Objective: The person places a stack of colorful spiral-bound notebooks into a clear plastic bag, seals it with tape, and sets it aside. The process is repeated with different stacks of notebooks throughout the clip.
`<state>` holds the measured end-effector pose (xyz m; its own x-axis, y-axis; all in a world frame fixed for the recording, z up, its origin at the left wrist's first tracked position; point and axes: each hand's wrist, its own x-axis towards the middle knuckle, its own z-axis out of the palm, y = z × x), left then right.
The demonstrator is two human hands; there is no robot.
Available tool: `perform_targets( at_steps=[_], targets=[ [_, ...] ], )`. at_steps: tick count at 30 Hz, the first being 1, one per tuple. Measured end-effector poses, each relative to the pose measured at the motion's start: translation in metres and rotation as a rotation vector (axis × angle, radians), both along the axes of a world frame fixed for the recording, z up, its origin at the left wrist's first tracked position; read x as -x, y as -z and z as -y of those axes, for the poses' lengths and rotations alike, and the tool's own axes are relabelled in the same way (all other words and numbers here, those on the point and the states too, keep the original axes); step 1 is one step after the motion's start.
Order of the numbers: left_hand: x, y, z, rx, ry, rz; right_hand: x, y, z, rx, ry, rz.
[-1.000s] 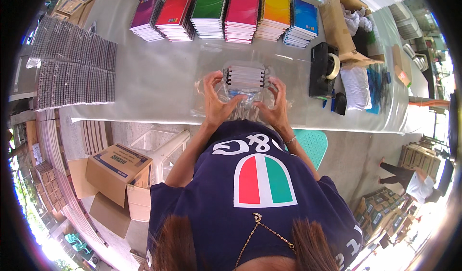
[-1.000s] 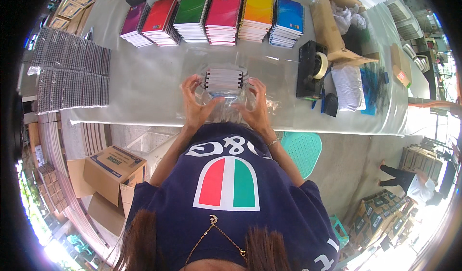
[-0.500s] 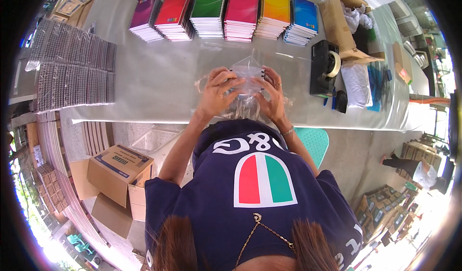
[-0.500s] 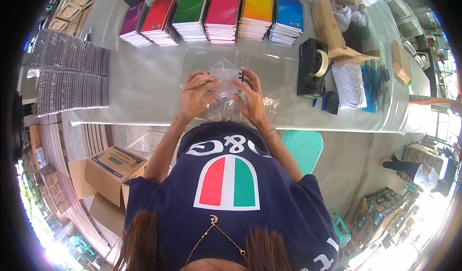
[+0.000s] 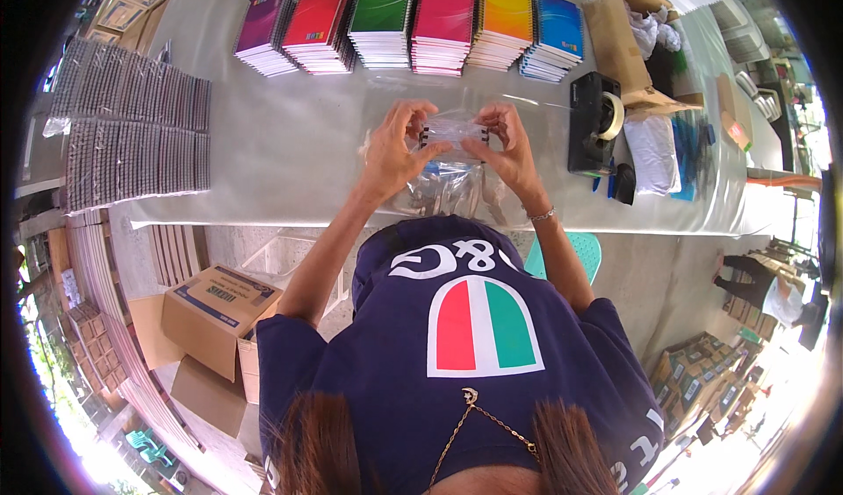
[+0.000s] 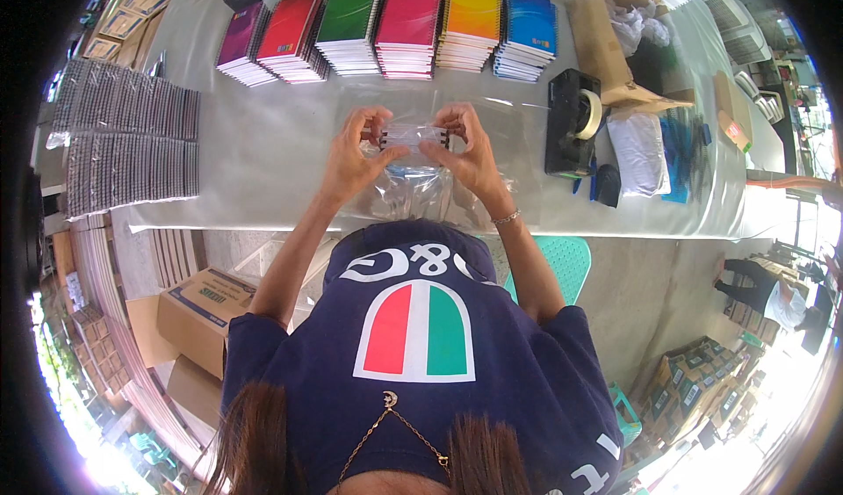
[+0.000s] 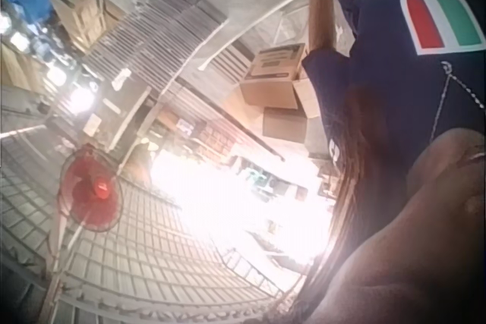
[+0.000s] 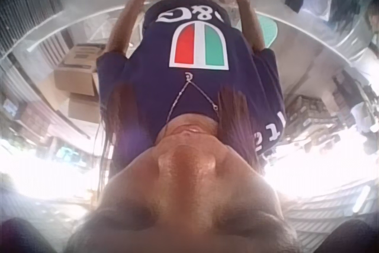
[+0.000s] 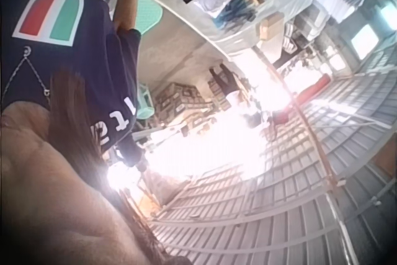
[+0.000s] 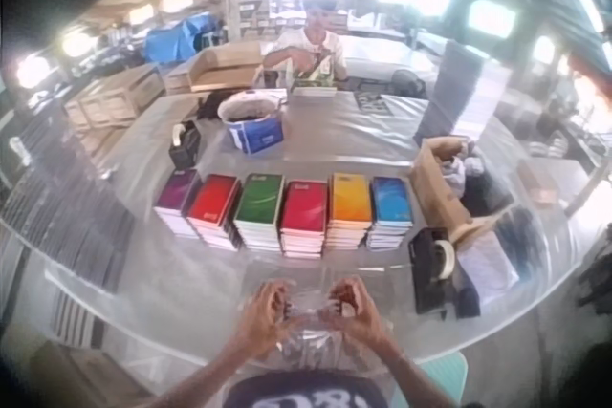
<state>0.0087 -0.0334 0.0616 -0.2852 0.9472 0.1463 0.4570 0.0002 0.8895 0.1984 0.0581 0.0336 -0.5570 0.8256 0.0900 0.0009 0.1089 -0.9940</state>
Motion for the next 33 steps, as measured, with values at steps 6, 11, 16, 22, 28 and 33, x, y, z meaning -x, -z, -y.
perform_targets(
  at_steps=[6, 11, 16, 22, 28, 33],
  targets=[
    [-0.003, 0.004, -0.009, 0.098, 0.119, 0.36, 0.001, 0.005, -0.017, 0.222, -0.215, -0.042],
    [-0.003, 0.019, -0.009, 0.115, 0.152, 0.567, -0.004, 0.004, -0.008, 0.064, -0.17, -0.015],
    [-0.002, 0.021, -0.008, 0.072, 0.164, 0.482, -0.007, -0.016, 0.01, -0.077, -0.149, 0.076],
    [0.007, 0.01, -0.006, -0.257, 0.322, -0.218, -0.006, -0.018, 0.033, -0.275, 0.07, 0.224],
    [0.009, 0.017, 0.006, -0.295, 0.437, -0.42, 0.002, -0.005, 0.059, -0.539, 0.358, 0.349],
    [0.002, 0.029, 0.013, -0.364, 0.372, -0.355, -0.06, -0.02, 0.024, -0.551, 0.715, 0.504]
  ],
)
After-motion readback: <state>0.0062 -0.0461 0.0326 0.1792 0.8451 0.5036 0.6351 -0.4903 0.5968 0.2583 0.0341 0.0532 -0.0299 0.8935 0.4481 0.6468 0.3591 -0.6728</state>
